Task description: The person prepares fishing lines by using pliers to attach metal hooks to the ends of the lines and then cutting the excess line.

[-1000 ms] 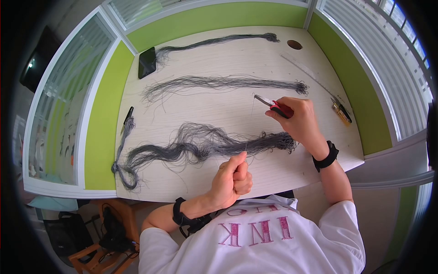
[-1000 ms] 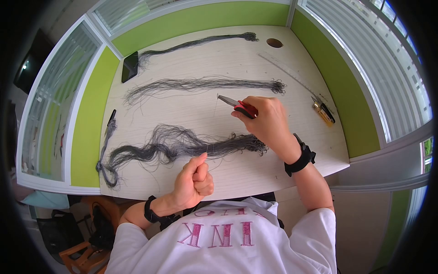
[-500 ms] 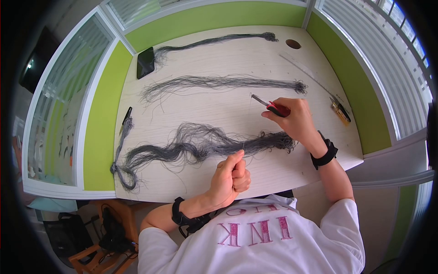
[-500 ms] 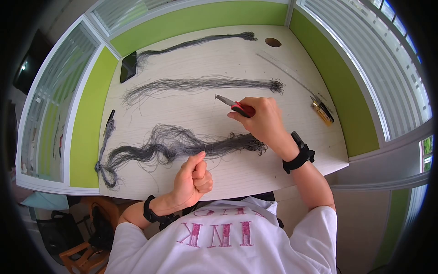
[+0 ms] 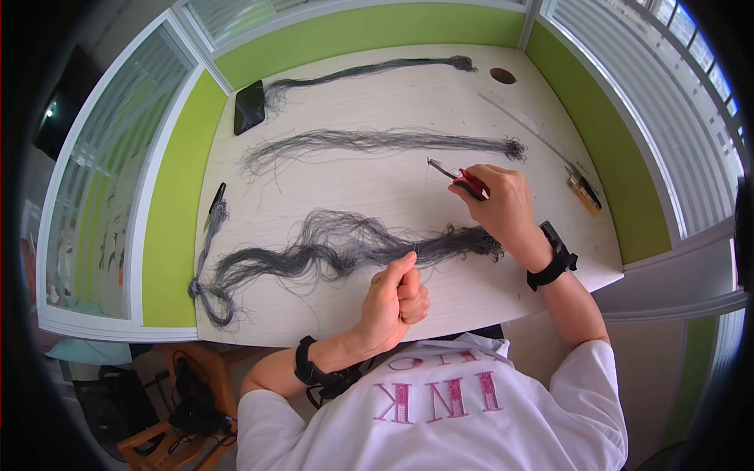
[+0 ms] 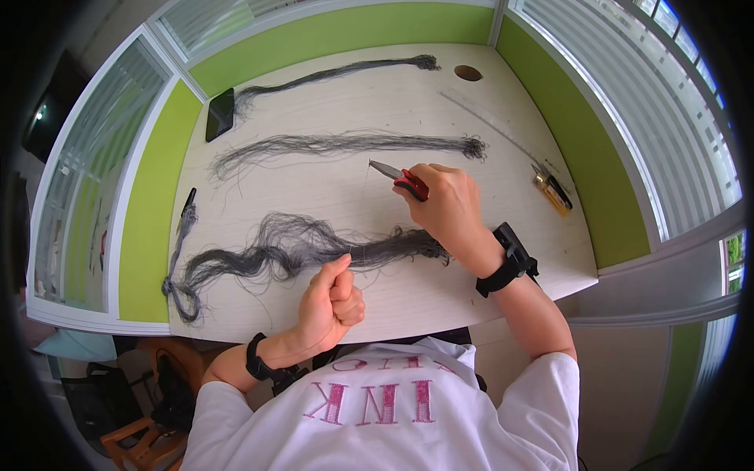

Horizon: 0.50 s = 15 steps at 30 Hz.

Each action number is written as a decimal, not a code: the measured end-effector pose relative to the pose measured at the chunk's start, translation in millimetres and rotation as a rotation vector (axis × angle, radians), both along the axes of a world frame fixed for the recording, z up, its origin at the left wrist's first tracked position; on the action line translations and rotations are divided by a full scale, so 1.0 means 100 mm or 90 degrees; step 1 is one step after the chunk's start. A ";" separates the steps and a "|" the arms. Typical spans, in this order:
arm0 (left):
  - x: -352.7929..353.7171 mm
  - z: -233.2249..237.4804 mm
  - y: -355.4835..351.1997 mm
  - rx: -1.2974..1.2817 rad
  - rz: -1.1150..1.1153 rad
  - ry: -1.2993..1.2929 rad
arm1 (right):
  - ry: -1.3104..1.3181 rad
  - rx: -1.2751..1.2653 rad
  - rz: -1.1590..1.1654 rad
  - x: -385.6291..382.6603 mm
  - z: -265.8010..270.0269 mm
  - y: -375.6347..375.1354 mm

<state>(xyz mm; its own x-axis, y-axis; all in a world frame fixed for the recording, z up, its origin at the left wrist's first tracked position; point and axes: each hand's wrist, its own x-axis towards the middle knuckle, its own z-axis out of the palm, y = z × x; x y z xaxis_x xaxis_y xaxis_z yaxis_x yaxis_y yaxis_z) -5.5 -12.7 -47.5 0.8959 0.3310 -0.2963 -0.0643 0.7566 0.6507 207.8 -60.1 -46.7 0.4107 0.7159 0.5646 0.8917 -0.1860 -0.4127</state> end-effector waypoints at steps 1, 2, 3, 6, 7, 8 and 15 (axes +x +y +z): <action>0.00 0.00 0.00 0.003 0.000 0.000 | 0.049 -0.042 -0.002 0.00 0.03 -0.01; 0.00 0.00 0.00 0.004 0.001 0.000 | 0.098 -0.085 -0.004 0.00 0.04 -0.01; 0.00 0.00 0.00 0.003 0.002 0.002 | 0.096 -0.084 -0.003 0.00 0.04 -0.01; 0.00 -0.01 -0.01 0.003 0.004 0.005 | 0.041 -0.033 0.002 -0.01 0.01 0.00; 0.00 -0.01 -0.01 0.004 0.005 0.005 | 0.043 -0.040 0.001 -0.01 0.01 -0.01; 0.00 -0.02 -0.01 0.005 0.005 0.004 | 0.044 -0.047 -0.001 -0.01 0.01 -0.01; 0.01 -0.03 -0.02 0.005 0.015 0.020 | 0.054 -0.057 0.002 -0.01 0.01 -0.02</action>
